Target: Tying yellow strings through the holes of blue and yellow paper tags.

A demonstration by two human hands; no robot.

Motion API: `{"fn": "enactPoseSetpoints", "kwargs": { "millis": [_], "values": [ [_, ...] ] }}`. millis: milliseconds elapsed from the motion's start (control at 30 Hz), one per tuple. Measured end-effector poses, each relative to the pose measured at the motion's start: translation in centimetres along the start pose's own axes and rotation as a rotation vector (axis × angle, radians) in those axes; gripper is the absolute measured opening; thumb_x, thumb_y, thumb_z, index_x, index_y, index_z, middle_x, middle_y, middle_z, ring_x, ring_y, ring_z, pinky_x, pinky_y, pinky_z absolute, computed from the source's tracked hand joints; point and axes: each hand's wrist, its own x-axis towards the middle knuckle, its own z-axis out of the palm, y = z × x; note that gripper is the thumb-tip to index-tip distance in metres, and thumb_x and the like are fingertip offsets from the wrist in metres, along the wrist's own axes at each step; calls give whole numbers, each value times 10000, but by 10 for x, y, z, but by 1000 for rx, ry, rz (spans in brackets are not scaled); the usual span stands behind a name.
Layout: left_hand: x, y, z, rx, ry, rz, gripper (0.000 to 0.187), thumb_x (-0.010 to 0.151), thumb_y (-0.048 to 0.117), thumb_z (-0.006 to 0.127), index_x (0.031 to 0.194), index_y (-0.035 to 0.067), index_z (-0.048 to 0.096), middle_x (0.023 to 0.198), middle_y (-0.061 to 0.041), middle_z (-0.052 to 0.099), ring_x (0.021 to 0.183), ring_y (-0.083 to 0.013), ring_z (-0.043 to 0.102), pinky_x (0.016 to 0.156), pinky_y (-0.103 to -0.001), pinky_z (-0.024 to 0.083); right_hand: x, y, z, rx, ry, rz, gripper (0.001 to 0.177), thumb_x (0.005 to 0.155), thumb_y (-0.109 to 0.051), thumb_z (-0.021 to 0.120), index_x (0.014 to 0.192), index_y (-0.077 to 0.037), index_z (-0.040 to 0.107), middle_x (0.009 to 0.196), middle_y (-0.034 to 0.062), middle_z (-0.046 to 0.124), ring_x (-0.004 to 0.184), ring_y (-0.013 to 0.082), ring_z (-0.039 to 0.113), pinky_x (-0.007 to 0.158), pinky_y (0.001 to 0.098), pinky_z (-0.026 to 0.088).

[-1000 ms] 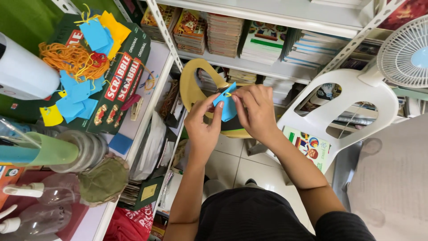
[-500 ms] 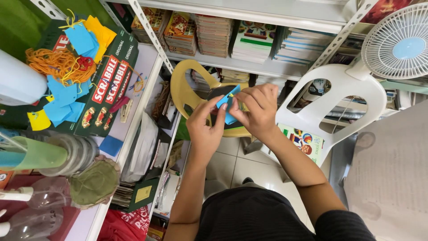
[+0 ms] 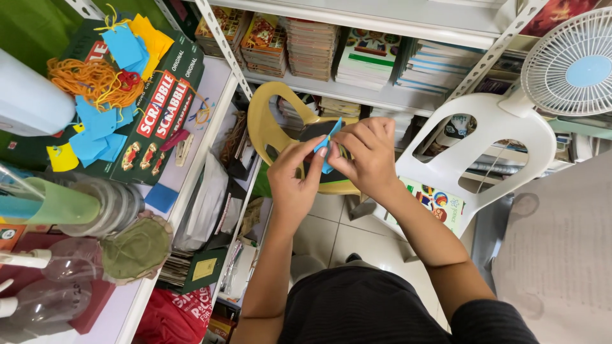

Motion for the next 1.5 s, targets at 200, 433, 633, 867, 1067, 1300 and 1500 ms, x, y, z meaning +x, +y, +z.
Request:
{"fn": "enactPoseSetpoints", "kwargs": {
  "millis": [200,433,633,867,1067,1300,1500],
  "values": [
    [-1,4,-5,26,-65,-56,240,973,37,723,1209,73,743,1001,-62,726,834,-127,671,732,-252,529,2,-5,-8,9,-52,27,211,861,-99,820,1001,-81,663,998,23,648,953,260,570,891,424,376],
    [-9,-28,-8,-344,-188,-34,259,1078,25,551,1303,18,678,1283,-81,690,1177,-164,655,1045,-272,504,-2,-6,-13,47,-83,49,218,861,-91,803,1018,-76,653,1011,29,641,963,260,571,900,426,376],
    [-7,-53,-2,-611,-217,-287,255,1003,-20,663,1257,-17,669,1150,-69,722,1050,-121,684,956,-255,547,-2,-8,-18,86,-123,44,247,817,-106,795,1018,-76,655,1023,40,645,963,269,565,904,427,377],
    [-10,-73,-3,-626,-277,-313,179,1000,-38,693,1175,-50,726,1094,-78,742,994,-131,707,902,-271,575,-2,-9,-30,117,-169,35,205,841,-102,783,1004,-94,659,1018,28,643,967,262,563,911,422,373],
    [-5,-73,-1,-633,-359,-393,123,985,-25,694,1107,-27,707,1030,-54,733,955,-102,697,865,-248,574,0,-10,-38,133,-223,52,198,829,-99,773,987,-91,653,1006,35,640,993,265,574,923,420,366],
    [-8,-76,1,-659,-412,-356,96,1043,-22,645,1137,-5,655,1057,-21,679,978,-76,643,874,-229,531,-1,-10,-42,207,-263,120,153,892,-101,778,983,-65,661,937,56,646,962,279,584,877,404,377],
    [-10,-66,8,-677,-242,-342,134,1005,-18,637,1138,-12,657,1048,-35,701,965,-96,683,890,-260,575,-6,-17,-37,391,-110,287,141,919,-39,781,1054,-15,745,1005,116,746,879,250,690,853,342,526]
  ]
}}
